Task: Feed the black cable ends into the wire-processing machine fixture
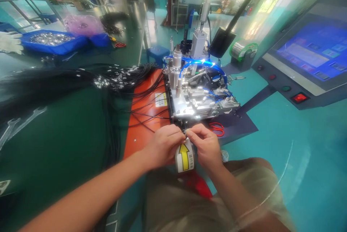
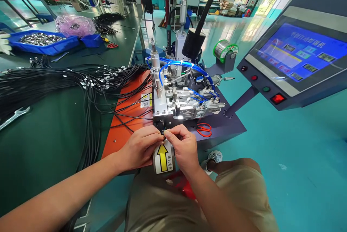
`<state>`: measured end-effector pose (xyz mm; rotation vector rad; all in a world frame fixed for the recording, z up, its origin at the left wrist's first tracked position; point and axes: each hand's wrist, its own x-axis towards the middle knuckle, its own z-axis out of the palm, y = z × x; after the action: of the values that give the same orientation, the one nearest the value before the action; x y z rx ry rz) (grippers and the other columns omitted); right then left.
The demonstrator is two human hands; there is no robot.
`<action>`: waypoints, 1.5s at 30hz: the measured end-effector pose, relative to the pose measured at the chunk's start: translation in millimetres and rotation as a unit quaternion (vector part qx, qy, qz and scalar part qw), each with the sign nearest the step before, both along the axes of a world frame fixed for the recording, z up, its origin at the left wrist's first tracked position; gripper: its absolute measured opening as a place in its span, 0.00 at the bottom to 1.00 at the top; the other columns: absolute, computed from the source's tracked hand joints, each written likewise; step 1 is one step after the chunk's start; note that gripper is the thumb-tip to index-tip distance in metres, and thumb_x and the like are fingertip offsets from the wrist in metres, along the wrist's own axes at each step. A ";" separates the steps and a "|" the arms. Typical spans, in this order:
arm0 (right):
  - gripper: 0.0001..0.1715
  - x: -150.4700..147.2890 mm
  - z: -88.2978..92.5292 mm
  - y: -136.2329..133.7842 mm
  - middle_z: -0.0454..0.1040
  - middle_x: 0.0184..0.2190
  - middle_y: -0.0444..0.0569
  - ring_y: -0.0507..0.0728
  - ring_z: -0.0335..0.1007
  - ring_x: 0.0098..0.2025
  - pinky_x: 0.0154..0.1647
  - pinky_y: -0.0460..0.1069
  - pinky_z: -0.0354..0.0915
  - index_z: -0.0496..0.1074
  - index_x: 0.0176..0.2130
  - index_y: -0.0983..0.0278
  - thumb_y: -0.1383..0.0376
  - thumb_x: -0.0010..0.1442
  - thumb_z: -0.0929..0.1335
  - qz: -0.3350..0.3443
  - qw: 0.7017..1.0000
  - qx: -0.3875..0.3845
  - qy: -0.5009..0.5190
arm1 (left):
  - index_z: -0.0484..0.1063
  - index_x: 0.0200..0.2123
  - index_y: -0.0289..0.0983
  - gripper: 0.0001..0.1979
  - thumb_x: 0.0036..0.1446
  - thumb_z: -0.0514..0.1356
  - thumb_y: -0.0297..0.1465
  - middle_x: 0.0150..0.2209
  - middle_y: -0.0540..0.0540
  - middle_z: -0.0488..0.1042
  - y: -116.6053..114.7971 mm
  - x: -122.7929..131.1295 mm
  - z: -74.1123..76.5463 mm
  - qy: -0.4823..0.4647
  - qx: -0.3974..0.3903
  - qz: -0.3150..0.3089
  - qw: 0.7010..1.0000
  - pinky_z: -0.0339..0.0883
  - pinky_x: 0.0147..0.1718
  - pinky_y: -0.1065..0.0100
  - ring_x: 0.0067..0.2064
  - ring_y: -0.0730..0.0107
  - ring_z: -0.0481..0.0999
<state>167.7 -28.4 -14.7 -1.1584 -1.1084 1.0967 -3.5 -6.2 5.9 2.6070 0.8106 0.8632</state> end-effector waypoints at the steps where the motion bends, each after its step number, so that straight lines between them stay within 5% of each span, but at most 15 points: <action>1: 0.07 -0.2 -1.9 0.0 0.71 0.28 0.43 0.52 0.67 0.32 0.35 0.47 0.63 0.77 0.28 0.63 0.63 0.55 0.74 -0.004 1.000 0.002 0.008 | 0.70 0.33 0.35 0.10 0.63 0.51 0.27 0.31 0.43 0.71 0.1 -0.1 -0.1 0.003 0.001 0.000 1.000 0.62 0.31 0.67 0.33 0.68 0.67; 16: 0.11 7.2 4.0 -5.4 0.72 0.29 0.43 0.52 0.66 0.32 0.34 0.46 0.63 0.75 0.33 0.63 0.59 0.54 0.75 0.010 0.997 -0.064 0.043 | 0.71 0.36 0.35 0.07 0.60 0.53 0.28 0.32 0.43 0.68 -1.0 -0.8 -0.4 0.044 0.016 0.033 0.998 0.59 0.31 0.66 0.33 0.66 0.64; 23: 0.16 49.2 31.1 1.1 0.69 0.28 0.42 0.51 0.64 0.28 0.30 0.46 0.61 0.71 0.38 0.62 0.51 0.63 0.67 0.106 0.982 -0.099 -0.117 | 0.70 0.37 0.35 0.07 0.59 0.53 0.27 0.33 0.44 0.67 0.6 -3.4 -4.9 0.071 0.014 0.049 0.996 0.59 0.34 0.64 0.34 0.64 0.63; 32: 0.19 44.2 46.5 11.7 0.63 0.25 0.39 0.52 0.60 0.29 0.30 0.47 0.57 0.62 0.31 0.60 0.53 0.69 0.60 0.191 0.937 -0.043 -0.288 | 0.70 0.36 0.35 0.06 0.56 0.55 0.27 0.33 0.44 0.66 1.5 -5.1 -5.3 0.103 0.025 0.050 0.993 0.58 0.33 0.64 0.34 0.64 0.62; 45: 0.18 34.3 20.2 17.2 0.58 0.26 0.40 0.52 0.55 0.29 0.31 0.46 0.56 0.58 0.29 0.61 0.58 0.70 0.58 0.157 0.945 0.018 -0.286 | 0.73 0.42 0.33 0.12 0.64 0.51 0.24 0.37 0.43 0.70 0.6 -3.1 -3.5 0.037 0.023 0.084 0.996 0.63 0.36 0.65 0.37 0.66 0.67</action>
<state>202.0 -11.2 5.5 -1.3424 -1.8071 0.9909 -6.6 -5.6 2.4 2.6550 1.0547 0.8426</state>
